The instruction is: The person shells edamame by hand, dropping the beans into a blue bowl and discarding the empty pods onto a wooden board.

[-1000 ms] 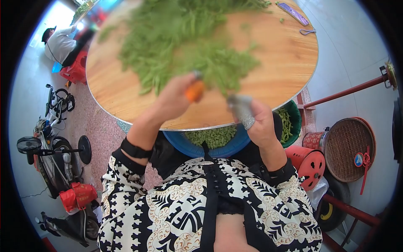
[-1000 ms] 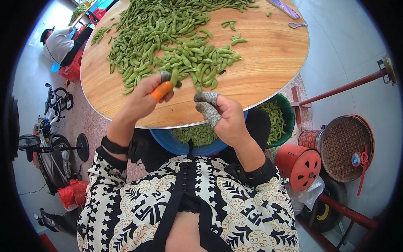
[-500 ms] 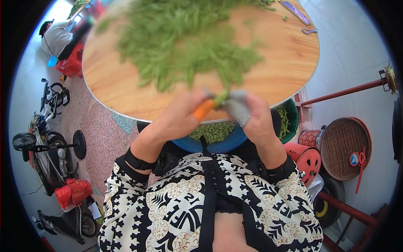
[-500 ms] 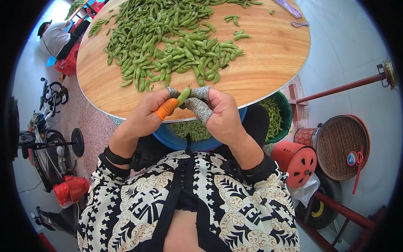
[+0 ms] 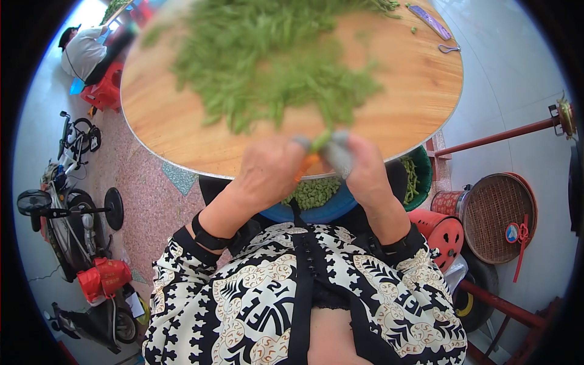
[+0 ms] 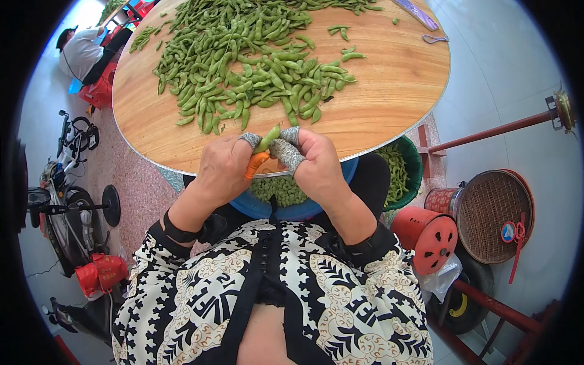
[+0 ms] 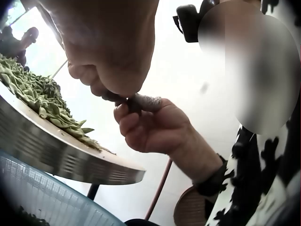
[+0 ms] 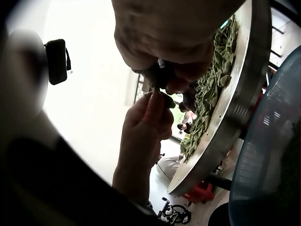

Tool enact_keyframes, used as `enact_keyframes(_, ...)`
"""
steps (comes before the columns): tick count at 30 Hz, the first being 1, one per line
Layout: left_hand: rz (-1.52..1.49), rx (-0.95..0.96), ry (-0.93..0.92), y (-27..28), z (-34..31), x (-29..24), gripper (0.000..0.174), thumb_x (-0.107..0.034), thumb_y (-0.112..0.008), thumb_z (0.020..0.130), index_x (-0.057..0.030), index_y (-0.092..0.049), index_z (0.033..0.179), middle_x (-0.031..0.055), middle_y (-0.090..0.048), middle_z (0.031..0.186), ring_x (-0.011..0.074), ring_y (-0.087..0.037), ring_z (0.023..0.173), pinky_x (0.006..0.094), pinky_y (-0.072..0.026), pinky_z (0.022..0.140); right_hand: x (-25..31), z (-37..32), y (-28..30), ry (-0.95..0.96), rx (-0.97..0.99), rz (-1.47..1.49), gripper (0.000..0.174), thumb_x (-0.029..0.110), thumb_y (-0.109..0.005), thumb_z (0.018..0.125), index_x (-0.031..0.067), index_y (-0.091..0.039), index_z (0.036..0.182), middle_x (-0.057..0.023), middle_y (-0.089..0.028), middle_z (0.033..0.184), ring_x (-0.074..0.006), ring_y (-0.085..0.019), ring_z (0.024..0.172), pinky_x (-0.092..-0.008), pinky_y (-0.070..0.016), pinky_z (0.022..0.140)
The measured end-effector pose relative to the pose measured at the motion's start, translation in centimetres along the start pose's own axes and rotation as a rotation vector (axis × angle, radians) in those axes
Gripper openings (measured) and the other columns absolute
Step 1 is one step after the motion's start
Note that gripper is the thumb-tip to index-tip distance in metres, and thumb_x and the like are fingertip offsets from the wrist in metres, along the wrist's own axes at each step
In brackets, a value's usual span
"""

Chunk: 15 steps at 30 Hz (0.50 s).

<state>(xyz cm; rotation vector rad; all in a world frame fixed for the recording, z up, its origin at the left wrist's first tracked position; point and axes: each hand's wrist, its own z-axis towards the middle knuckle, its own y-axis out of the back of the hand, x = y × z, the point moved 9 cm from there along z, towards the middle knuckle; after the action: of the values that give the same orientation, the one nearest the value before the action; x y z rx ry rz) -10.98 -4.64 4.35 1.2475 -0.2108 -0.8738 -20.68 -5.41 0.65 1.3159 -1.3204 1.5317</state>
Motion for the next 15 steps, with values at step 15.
enact_keyframes(15, -1.877, 0.207, 0.557, -6.1, -2.4, 2.0, 0.042, -0.046, -0.038, 0.084, -0.0048, -0.047, 0.085, 0.0, -0.044, 0.061, 0.0059, -0.037, 0.049, 0.0166, -0.0267, 0.045, -0.8, 0.5, -0.7, 0.126, 0.136, 0.149, 0.012, 0.005, -0.054, 0.079, -0.0002, -0.055, 0.09, 0.0003, -0.057, 0.076, -0.0041, -0.051, 0.069, -0.0177, -0.0426, 0.061)
